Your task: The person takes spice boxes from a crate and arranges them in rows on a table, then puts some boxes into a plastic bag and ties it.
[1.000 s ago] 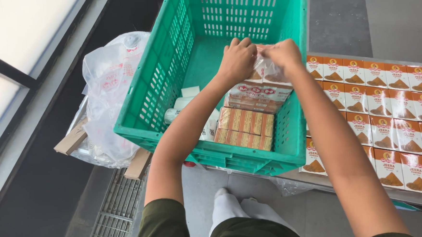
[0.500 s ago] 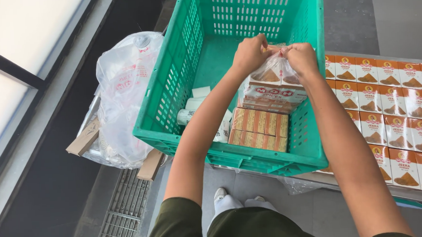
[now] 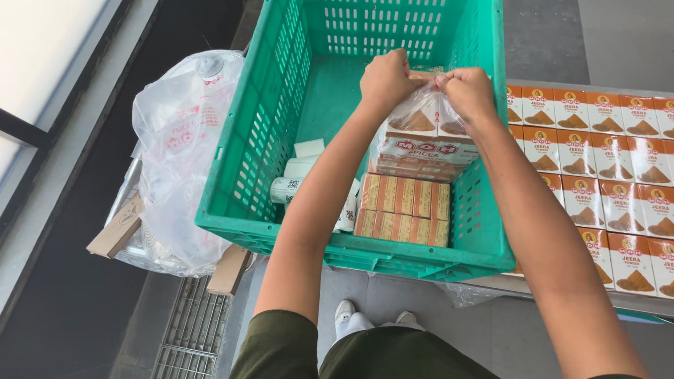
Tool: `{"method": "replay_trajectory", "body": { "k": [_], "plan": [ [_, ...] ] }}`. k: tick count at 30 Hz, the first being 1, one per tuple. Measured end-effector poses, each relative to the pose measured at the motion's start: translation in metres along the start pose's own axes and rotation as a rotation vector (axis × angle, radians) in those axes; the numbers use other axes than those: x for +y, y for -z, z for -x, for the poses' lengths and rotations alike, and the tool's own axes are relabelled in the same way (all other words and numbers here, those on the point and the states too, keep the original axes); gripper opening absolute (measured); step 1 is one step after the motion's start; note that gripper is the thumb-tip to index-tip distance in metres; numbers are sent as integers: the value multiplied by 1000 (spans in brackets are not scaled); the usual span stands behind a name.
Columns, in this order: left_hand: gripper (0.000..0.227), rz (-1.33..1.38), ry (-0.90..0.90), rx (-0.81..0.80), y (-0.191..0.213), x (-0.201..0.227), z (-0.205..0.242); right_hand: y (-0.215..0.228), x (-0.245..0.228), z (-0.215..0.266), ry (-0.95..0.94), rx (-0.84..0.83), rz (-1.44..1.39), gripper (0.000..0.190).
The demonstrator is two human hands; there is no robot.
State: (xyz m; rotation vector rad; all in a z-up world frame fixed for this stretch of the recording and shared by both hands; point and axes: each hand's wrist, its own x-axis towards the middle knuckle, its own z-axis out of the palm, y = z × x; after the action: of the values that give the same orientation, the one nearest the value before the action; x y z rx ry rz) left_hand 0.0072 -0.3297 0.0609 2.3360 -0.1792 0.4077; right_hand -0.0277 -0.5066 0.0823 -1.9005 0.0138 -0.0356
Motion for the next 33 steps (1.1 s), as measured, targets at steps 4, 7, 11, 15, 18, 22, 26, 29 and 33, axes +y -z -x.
{"method": "replay_trajectory", "body": {
  "k": [4, 7, 11, 15, 18, 22, 26, 29, 33],
  "plan": [
    [50, -57, 108, 13, 2, 9, 2, 0, -5, 2, -19, -9, -35, 14],
    [52, -65, 124, 22, 3, 12, 4, -1, -6, 4, -32, -14, -58, 14],
    [56, -91, 140, 21, 5, 16, 3, -1, -6, 1, -14, -2, -45, 13],
    [57, -107, 146, 24, 3, 18, 3, -1, -10, 6, -47, -3, -65, 13],
    [54, -130, 156, 20, 2, 18, 2, 0, -10, 5, -27, -20, -124, 14],
    [54, -137, 158, 26, 4, 21, 4, -1, -5, 3, -19, -18, -143, 15],
    [53, -138, 150, 47, 3, 21, 5, -2, -11, 8, -11, -10, -123, 14],
    [54, -143, 162, 38, 5, 22, 5, -4, -3, 3, 29, -7, -157, 13],
    [55, -134, 159, 34, 5, 22, 5, -4, 0, 3, 40, 4, -183, 12]
  ]
}}
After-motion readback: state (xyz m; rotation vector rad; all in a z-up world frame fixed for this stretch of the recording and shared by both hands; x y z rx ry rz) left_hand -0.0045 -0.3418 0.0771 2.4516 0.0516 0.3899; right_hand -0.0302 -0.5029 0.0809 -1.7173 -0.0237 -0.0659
